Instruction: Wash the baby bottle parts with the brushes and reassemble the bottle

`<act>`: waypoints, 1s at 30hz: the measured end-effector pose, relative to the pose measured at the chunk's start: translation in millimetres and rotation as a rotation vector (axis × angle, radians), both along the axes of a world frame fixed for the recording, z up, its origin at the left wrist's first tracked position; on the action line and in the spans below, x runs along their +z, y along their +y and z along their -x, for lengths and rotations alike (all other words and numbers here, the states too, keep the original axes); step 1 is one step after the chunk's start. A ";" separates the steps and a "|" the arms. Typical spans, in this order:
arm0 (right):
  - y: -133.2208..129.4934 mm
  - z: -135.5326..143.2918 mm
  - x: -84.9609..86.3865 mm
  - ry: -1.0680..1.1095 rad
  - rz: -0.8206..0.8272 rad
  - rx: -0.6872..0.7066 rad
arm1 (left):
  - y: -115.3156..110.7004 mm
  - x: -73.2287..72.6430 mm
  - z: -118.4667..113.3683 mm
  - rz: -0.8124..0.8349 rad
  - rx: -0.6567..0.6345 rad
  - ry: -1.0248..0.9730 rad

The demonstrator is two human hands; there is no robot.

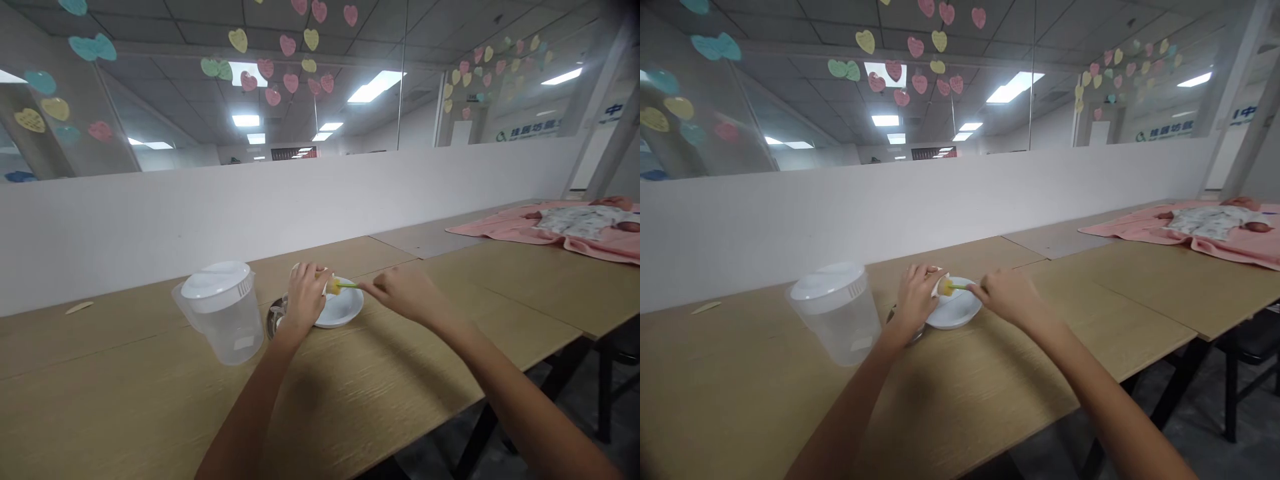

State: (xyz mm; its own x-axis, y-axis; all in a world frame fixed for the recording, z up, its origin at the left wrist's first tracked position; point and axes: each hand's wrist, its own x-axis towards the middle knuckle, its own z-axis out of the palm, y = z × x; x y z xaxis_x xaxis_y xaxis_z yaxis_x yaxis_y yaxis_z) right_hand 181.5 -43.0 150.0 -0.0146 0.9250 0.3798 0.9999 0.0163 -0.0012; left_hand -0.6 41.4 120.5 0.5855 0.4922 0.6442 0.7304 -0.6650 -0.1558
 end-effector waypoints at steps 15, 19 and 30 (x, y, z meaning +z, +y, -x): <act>33.4 -81.2 -120.1 0.164 0.489 -0.133 | -34.2 9.7 -17.0 0.640 -0.108 -0.115; 40.9 -64.5 -125.2 0.132 0.491 -0.040 | -56.7 15.3 -18.2 0.788 -0.130 0.219; 83.2 -23.0 -62.4 0.407 0.393 0.065 | -47.5 6.0 -11.6 0.843 0.050 0.390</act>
